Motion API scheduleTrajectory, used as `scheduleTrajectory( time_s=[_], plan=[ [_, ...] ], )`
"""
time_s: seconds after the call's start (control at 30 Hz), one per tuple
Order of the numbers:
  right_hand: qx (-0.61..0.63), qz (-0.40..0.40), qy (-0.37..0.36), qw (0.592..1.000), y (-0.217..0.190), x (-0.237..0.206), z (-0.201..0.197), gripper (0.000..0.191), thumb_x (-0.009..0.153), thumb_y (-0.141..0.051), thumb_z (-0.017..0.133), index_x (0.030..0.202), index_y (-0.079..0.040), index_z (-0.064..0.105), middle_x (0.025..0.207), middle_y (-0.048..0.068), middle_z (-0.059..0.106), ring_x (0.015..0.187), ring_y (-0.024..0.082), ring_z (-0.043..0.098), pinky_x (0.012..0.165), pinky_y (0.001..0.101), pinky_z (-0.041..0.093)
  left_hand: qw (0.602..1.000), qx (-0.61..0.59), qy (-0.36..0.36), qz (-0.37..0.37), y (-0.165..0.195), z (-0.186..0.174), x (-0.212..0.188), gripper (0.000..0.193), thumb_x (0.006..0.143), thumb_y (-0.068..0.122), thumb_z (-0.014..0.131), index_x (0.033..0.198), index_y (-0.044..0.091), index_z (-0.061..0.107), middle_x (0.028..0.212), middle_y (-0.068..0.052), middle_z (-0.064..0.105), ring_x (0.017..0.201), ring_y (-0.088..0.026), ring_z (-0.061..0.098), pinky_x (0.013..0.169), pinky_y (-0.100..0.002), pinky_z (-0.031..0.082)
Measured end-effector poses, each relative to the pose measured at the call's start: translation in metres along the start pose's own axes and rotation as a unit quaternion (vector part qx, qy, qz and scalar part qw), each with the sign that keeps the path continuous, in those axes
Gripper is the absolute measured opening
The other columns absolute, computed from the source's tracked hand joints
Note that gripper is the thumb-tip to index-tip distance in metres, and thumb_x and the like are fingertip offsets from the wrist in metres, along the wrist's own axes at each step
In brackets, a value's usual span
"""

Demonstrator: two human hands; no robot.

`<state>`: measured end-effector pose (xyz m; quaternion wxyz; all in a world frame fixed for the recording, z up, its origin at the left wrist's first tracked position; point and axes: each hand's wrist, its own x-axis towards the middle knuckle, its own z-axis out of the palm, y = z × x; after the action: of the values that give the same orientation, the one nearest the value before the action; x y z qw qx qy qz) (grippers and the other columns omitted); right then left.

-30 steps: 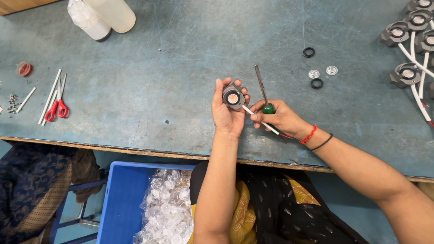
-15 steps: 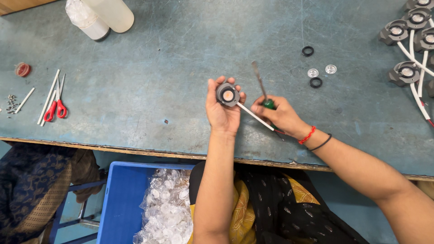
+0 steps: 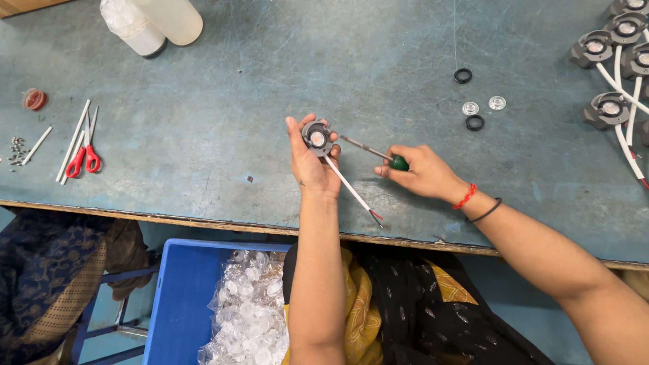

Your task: The person assembles small electronic components, likely LED modules, at a workbench. They use a screwdriver to secure parts, attach wires, and place small plastic rings and covers onto the units. The person handles multiple units one at a time, placing finished items aside.

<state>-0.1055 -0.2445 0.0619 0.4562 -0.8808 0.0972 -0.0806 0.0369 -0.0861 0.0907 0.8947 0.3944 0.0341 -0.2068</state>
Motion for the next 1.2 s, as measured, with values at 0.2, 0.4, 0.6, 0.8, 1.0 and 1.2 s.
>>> scheduleTrajectory(
  time_s=[0.2,0.4,0.6,0.8,1.0,1.2],
  plan=[
    [-0.073,-0.050,0.013,0.996,-0.010,-0.004,0.002,0.035,0.089,-0.039,0.075,0.087,-0.006,0.065,0.056,0.011,0.059,0.050,0.030,0.060,0.050,0.0418,0.043,0.999,0.006,-0.026,0.021,0.001,-0.002,-0.001,0.053,0.100,0.058,0.051,0.115,0.008,0.063,0.091,-0.007,0.066,0.073,-0.016,0.064,0.051,-0.026,0.044],
    [-0.103,-0.047,0.028,0.993,-0.007,-0.001,0.008,0.035,0.088,-0.043,0.075,0.090,-0.009,0.066,0.062,0.013,0.064,0.057,0.036,0.066,0.052,0.0460,0.048,0.999,0.000,-0.045,0.010,-0.007,-0.003,-0.006,0.048,0.103,0.053,0.049,0.116,0.009,0.064,0.094,-0.005,0.067,0.076,-0.016,0.065,0.057,-0.027,0.046],
    [-0.106,-0.049,0.057,0.992,0.000,-0.005,0.013,0.036,0.089,-0.048,0.072,0.092,-0.013,0.067,0.064,0.014,0.067,0.061,0.039,0.066,0.053,0.0488,0.050,0.998,0.009,-0.063,-0.002,-0.002,-0.008,-0.010,0.044,0.105,0.051,0.049,0.115,0.011,0.063,0.099,-0.006,0.068,0.079,-0.020,0.064,0.064,-0.031,0.050],
    [-0.078,-0.057,0.050,0.994,-0.001,-0.010,0.015,0.036,0.093,-0.048,0.068,0.092,-0.012,0.064,0.065,0.012,0.066,0.062,0.039,0.065,0.055,0.0512,0.048,0.996,0.048,-0.057,0.056,-0.002,-0.011,-0.014,0.040,0.110,0.048,0.050,0.118,0.010,0.060,0.105,-0.007,0.065,0.084,-0.019,0.063,0.068,-0.029,0.048],
    [-0.071,-0.075,0.049,0.993,0.000,-0.012,0.017,0.035,0.094,-0.048,0.068,0.093,-0.013,0.063,0.065,0.011,0.066,0.064,0.039,0.065,0.056,0.0513,0.048,0.995,0.058,-0.061,0.058,0.001,-0.012,-0.015,0.039,0.110,0.048,0.050,0.117,0.010,0.058,0.105,-0.007,0.065,0.084,-0.020,0.063,0.067,-0.029,0.048],
    [-0.070,-0.067,0.037,0.995,0.005,-0.011,0.021,0.036,0.094,-0.051,0.065,0.094,-0.014,0.063,0.065,0.010,0.066,0.063,0.037,0.066,0.055,0.0494,0.050,0.994,0.059,-0.067,0.060,-0.002,-0.029,-0.009,0.039,0.112,0.048,0.051,0.116,0.010,0.060,0.105,-0.007,0.066,0.083,-0.021,0.063,0.066,-0.029,0.048]
  ],
)
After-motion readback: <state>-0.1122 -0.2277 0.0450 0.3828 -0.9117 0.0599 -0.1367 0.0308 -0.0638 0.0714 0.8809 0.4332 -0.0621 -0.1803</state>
